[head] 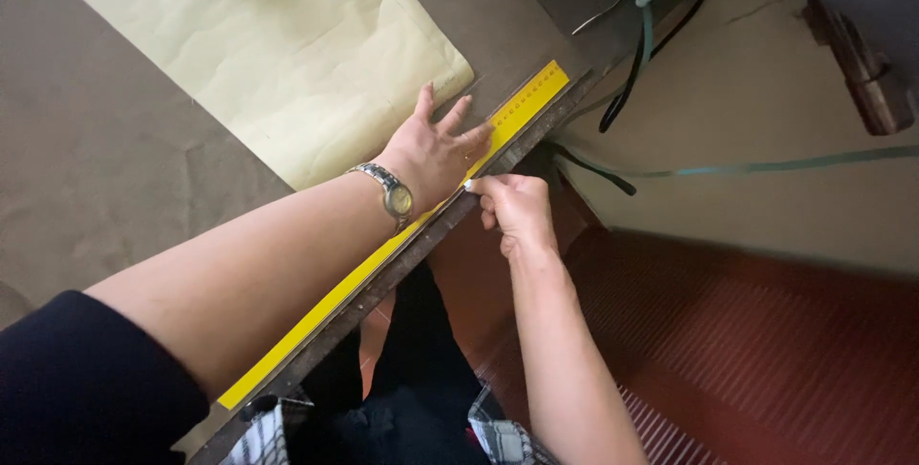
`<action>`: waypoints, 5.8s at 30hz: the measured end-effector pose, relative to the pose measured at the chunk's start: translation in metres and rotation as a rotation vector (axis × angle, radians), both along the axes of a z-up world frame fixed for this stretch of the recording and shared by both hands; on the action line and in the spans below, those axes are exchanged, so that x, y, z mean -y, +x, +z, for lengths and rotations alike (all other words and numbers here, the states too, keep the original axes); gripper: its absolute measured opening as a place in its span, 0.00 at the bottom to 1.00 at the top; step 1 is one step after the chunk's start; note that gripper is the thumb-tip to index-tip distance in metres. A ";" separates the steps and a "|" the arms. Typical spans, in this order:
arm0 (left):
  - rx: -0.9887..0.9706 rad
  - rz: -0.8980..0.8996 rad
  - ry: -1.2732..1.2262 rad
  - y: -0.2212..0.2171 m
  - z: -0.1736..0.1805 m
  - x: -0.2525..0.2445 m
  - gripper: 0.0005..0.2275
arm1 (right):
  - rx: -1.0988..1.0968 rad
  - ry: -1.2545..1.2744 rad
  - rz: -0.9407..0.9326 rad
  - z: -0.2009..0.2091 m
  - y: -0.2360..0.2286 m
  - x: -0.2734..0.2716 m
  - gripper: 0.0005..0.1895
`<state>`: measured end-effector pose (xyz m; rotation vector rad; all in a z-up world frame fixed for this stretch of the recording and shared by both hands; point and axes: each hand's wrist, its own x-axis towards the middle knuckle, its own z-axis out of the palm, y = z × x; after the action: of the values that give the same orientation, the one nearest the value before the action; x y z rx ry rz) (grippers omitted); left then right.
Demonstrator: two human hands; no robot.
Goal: The person measures and marks a piece of light-colored fabric on a table using a yellow ruler and a white marking tool. They also use a green curved ruler to draw a curved line on the fabric.
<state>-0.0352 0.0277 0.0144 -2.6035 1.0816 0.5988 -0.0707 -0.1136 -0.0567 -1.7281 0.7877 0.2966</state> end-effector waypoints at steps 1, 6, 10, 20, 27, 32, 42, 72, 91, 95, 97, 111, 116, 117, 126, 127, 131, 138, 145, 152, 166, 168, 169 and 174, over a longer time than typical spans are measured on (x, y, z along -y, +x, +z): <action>-0.002 0.000 0.000 0.000 -0.005 0.001 0.23 | -0.002 0.000 0.000 -0.003 -0.004 -0.003 0.04; 0.064 0.004 -0.017 0.001 -0.022 0.004 0.23 | -0.022 0.072 -0.006 0.019 -0.025 -0.029 0.04; 0.075 -0.016 -0.004 0.005 -0.029 0.007 0.22 | -0.031 0.108 0.019 0.018 -0.049 -0.045 0.05; 0.279 -0.180 -0.294 -0.018 -0.047 -0.031 0.12 | -0.002 0.113 0.031 0.030 -0.052 -0.040 0.06; 0.116 -0.092 -0.158 -0.032 -0.013 -0.037 0.17 | -0.021 0.075 0.000 0.003 -0.042 -0.033 0.04; 0.046 -0.024 -0.068 -0.040 -0.013 -0.032 0.20 | -0.039 0.074 -0.021 0.009 -0.044 -0.035 0.04; 0.080 -0.035 -0.083 -0.040 -0.024 -0.031 0.20 | -0.038 0.135 -0.025 0.019 -0.078 -0.069 0.03; -0.059 -0.010 -0.022 -0.076 0.003 -0.071 0.28 | -0.081 0.151 0.014 0.010 -0.111 -0.091 0.05; 0.209 0.401 -0.362 -0.154 -0.051 -0.100 0.06 | 0.087 0.149 0.131 0.026 -0.096 -0.003 0.08; 0.082 0.766 -0.453 -0.175 -0.065 -0.099 0.11 | 0.168 0.296 0.015 0.040 -0.060 0.038 0.03; 0.068 0.861 -0.528 -0.179 -0.062 -0.096 0.08 | 0.194 0.327 0.011 0.050 -0.045 0.044 0.03; -0.084 1.107 -0.802 -0.189 -0.037 -0.075 0.06 | 0.337 0.458 0.151 0.063 0.043 0.058 0.10; -0.239 1.127 -0.745 -0.221 -0.034 -0.065 0.11 | 0.371 0.243 0.349 0.078 0.051 0.055 0.11; -0.313 1.150 -0.711 -0.226 -0.033 -0.063 0.12 | 0.374 0.121 0.433 0.087 0.050 0.051 0.12; -0.190 1.358 -0.485 -0.245 -0.030 -0.074 0.20 | 0.795 -0.373 1.239 0.084 0.038 0.043 0.02; -0.191 1.380 -0.475 -0.247 -0.026 -0.081 0.20 | 0.794 -0.354 1.255 0.082 0.034 0.037 0.02; 0.588 1.257 -0.503 -0.251 0.004 -0.105 0.18 | 0.650 -0.175 1.171 0.087 0.019 0.000 0.03; 1.223 1.624 -1.342 -0.239 0.030 -0.090 0.19 | 0.699 0.048 1.031 0.118 -0.019 -0.084 0.04; 0.511 1.654 -2.133 -0.224 0.008 -0.047 0.22 | 0.599 0.302 1.049 0.107 -0.080 -0.135 0.04; 0.347 1.543 -1.921 -0.268 0.054 -0.142 0.13 | 0.517 0.471 0.809 0.116 -0.083 -0.156 0.02; 0.308 1.581 -0.626 -0.350 -0.032 -0.238 0.15 | 0.609 0.237 0.074 0.045 -0.043 0.003 0.07; 0.207 1.601 -0.562 -0.345 -0.048 -0.236 0.17 | 0.604 0.229 0.035 0.039 -0.052 0.008 0.08; 0.205 1.583 -0.574 -0.341 -0.050 -0.234 0.17 | 0.615 0.219 0.022 0.040 -0.055 0.008 0.08; 0.068 1.587 -0.478 -0.327 -0.060 -0.231 0.17 | 0.532 0.173 -0.031 0.045 -0.067 -0.001 0.11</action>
<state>-0.3627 0.2584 -0.0452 -3.3581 -1.2708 0.4632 -0.1374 -0.1124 -0.0120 -1.5295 0.3855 -0.1157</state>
